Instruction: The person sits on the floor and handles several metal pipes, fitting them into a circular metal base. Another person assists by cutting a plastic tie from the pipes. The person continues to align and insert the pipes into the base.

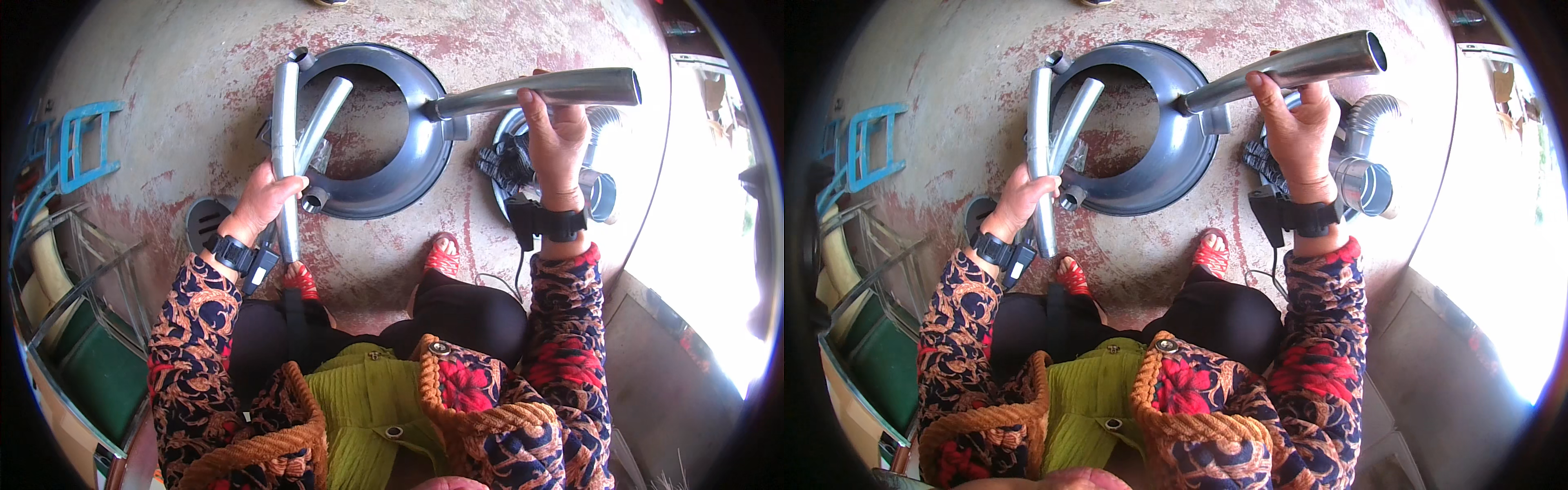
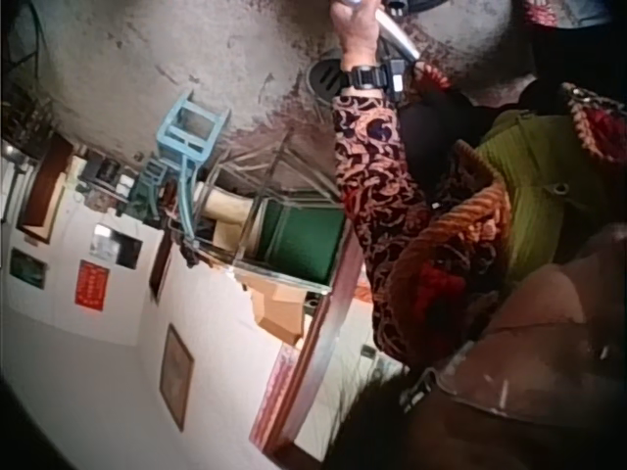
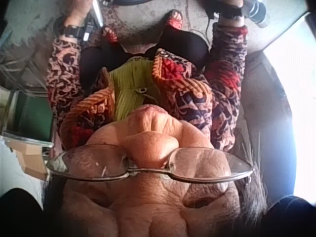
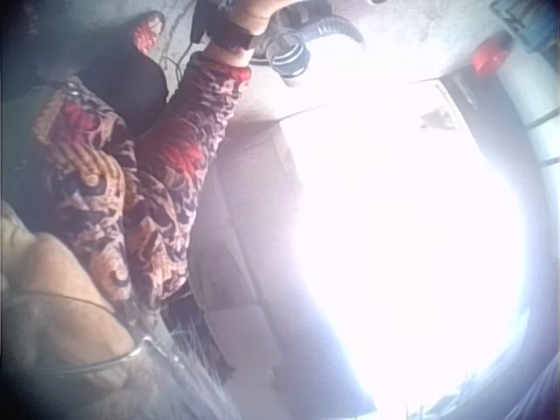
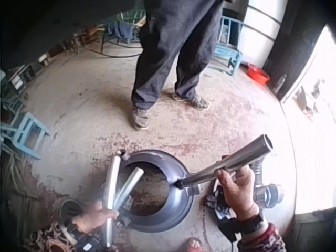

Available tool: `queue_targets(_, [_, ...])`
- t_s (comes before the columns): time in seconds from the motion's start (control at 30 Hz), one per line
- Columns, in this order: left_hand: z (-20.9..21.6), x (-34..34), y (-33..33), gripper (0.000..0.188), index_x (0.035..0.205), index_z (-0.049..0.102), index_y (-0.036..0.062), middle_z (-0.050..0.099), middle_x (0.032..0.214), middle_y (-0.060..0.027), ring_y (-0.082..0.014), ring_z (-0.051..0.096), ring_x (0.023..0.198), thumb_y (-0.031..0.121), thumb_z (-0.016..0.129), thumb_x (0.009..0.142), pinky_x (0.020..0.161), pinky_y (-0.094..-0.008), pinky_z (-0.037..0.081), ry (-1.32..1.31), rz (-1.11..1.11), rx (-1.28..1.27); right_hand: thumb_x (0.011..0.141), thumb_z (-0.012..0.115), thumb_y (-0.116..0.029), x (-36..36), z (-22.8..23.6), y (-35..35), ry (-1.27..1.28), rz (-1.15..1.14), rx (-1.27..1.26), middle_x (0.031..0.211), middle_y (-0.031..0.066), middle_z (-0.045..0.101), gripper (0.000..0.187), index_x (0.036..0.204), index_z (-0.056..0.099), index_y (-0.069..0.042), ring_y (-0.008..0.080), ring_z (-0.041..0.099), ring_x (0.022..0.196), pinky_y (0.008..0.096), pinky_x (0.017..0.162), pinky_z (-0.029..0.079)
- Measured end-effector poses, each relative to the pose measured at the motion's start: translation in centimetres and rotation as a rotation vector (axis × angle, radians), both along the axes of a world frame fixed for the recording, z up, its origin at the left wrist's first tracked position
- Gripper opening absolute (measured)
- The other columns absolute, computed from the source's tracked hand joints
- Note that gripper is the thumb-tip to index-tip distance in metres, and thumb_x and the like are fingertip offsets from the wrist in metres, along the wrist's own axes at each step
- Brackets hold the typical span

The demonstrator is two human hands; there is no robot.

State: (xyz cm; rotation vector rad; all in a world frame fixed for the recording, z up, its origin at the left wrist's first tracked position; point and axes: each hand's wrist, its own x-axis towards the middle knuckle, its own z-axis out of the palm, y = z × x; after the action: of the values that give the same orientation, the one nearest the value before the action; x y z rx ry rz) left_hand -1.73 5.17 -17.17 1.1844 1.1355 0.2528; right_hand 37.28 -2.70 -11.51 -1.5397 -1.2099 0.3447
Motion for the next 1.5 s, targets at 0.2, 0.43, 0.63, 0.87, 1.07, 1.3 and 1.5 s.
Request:
queue_targets(0.2, [-0.5, -0.3, 0.4, 0.025, 0.099, 0.059, 0.0013, 0.062, 0.079, -0.0046, -0.0133, 0.061, 0.069, 0.017, 0.067, 0.081, 0.066, -0.0276, 0.05, -0.006, -0.012, -0.006, 0.086, 0.078, -0.022, -1.2, 0.5, 0.6, -0.021, -0.067, -0.023, 0.083, 0.0016, 0.069, 0.024, 0.097, 0.067, -0.004, 0.0095, 0.06, 0.076, 0.0255, 0.072, 0.049])
queue_targets(0.43, [-0.5, -0.3, 0.0, 0.023, 0.094, 0.06, 0.0029, 0.061, 0.076, -0.0027, -0.0121, 0.059, 0.068, 0.019, 0.069, 0.08, 0.064, -0.0279, 0.049, -0.047, 0.041, -0.025, 0.091, 0.071, -0.015, 2.1, 2.1, 0.4, 0.364, 0.492, -0.128, 0.124, 0.0092, 0.064, 0.038, 0.125, 0.06, -0.002, 0.0144, 0.059, 0.112, 0.0284, 0.095, 0.049])
queue_targets(0.63, [-0.3, -0.2, 0.2, 0.022, 0.095, 0.061, 0.0025, 0.061, 0.076, -0.0026, -0.0118, 0.059, 0.068, 0.016, 0.068, 0.08, 0.064, -0.027, 0.048, -0.031, -0.001, -0.02, 0.082, 0.081, -0.018, 0.1, 1.0, 0.3, -0.029, 0.068, -0.037, 0.086, 0.0028, 0.072, 0.026, 0.103, 0.072, -0.004, 0.0106, 0.064, 0.076, 0.026, 0.072, 0.052])
queue_targets(0.87, [-0.2, 0.0, 0.3, 0.025, 0.101, 0.059, -0.001, 0.062, 0.079, -0.0051, -0.0136, 0.06, 0.069, 0.015, 0.064, 0.082, 0.066, -0.0273, 0.05, -0.03, -0.024, 0.015, 0.077, 0.08, -0.051, 0.4, 2.9, 0.3, 0.09, 0.112, -0.333, 0.11, 0.0128, 0.066, 0.072, 0.126, 0.059, -0.003, 0.0213, 0.063, 0.098, 0.0346, 0.087, 0.049])
queue_targets(1.07, [-0.1, -0.1, 0.1, 0.021, 0.095, 0.059, 0.0018, 0.06, 0.075, -0.0027, -0.0119, 0.058, 0.067, 0.015, 0.067, 0.08, 0.064, -0.0274, 0.048, -0.023, 0.004, -0.016, 0.084, 0.079, -0.028, 3.1, 3.6, -0.9, 0.439, 0.455, -0.193, 0.13, 0.0145, 0.061, 0.068, 0.141, 0.049, -0.005, 0.021, 0.057, 0.119, 0.0352, 0.104, 0.042])
queue_targets(1.3, [0.1, 0.1, 0.2, 0.022, 0.095, 0.059, 0.0018, 0.061, 0.074, -0.0031, -0.012, 0.058, 0.066, 0.017, 0.066, 0.08, 0.063, -0.0274, 0.048, -0.028, -0.003, 0.0, 0.081, 0.082, -0.028, 0.9, 1.2, -0.9, -0.034, -0.045, -0.192, 0.092, 0.0028, 0.066, 0.039, 0.1, 0.061, -0.002, 0.0093, 0.06, 0.085, 0.0244, 0.077, 0.05])
queue_targets(1.5, [0.1, 0.0, 0.2, 0.024, 0.099, 0.058, 0.002, 0.06, 0.076, -0.0031, -0.0119, 0.058, 0.066, 0.015, 0.067, 0.08, 0.062, -0.0276, 0.049, -0.016, -0.002, -0.018, 0.089, 0.074, -0.021, 2.8, 3.3, -0.6, 0.418, 0.358, -0.077, 0.127, 0.0168, 0.061, 0.072, 0.146, 0.036, -0.001, 0.0219, 0.059, 0.115, 0.035, 0.103, 0.044])
